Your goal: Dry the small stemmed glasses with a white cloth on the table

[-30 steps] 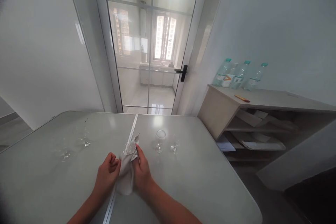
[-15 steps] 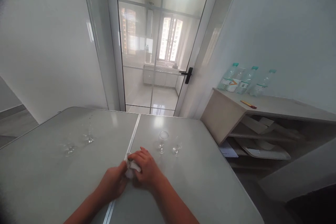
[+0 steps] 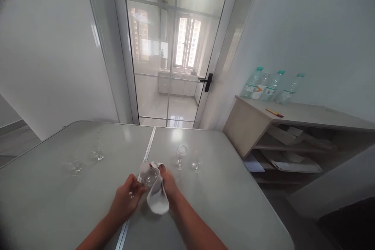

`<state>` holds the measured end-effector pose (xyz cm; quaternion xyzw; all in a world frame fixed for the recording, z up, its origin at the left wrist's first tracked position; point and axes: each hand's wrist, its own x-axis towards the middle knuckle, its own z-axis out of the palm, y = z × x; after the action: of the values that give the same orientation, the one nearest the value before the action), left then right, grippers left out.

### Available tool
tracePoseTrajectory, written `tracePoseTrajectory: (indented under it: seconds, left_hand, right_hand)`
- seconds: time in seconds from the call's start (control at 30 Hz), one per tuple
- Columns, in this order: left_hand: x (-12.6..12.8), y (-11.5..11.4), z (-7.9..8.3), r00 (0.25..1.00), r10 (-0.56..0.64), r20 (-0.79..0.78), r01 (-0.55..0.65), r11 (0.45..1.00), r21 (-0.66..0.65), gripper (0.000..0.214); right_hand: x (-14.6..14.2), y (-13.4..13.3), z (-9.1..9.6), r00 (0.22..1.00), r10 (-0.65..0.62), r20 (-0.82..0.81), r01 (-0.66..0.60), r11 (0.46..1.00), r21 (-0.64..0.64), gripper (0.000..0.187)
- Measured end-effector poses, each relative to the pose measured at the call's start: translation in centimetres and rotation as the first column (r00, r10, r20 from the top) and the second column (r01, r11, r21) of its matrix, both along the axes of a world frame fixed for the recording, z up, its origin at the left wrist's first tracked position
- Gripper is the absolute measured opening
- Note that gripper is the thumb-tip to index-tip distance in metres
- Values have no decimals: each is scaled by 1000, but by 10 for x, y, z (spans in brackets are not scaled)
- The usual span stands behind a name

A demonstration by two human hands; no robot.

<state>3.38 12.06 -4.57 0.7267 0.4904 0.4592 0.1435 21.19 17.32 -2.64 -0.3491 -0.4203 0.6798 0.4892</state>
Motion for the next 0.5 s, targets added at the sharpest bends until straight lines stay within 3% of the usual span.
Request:
tracePoseTrajectory:
  seconds: [0.13,0.2,0.27,0.33,0.4,0.5]
  left_hand:
    - [2,1,5,985,68,156,-57,996,-72,37]
    - [3,2,9,970,102,219,-81,992,-101,40]
    - [1,3,12,958,120,259,-88,988,-130,39]
    - [-1,4,14,956,117,267,-79,986,-147,36]
    - [-3,4,14,962,107,250,-71,986,-148,31]
    - [-3,3,11,979,84,188,-62,991,-119,26]
  right_hand:
    - [-6,-5,-3,999,-48,6,48,999,12,60]
    - [-6,-11,0,988,-145,54,137,983,123,51]
    - [-6,-18,4,967,-235,101,190,925,328,41]
    - [-6,-22,6,946,-283,156,143,798,585,39]
    - [-4,-20,6,909,-345,232,26,604,797,45]
    - [6,-13,8,833,-437,341,-184,363,914,59]
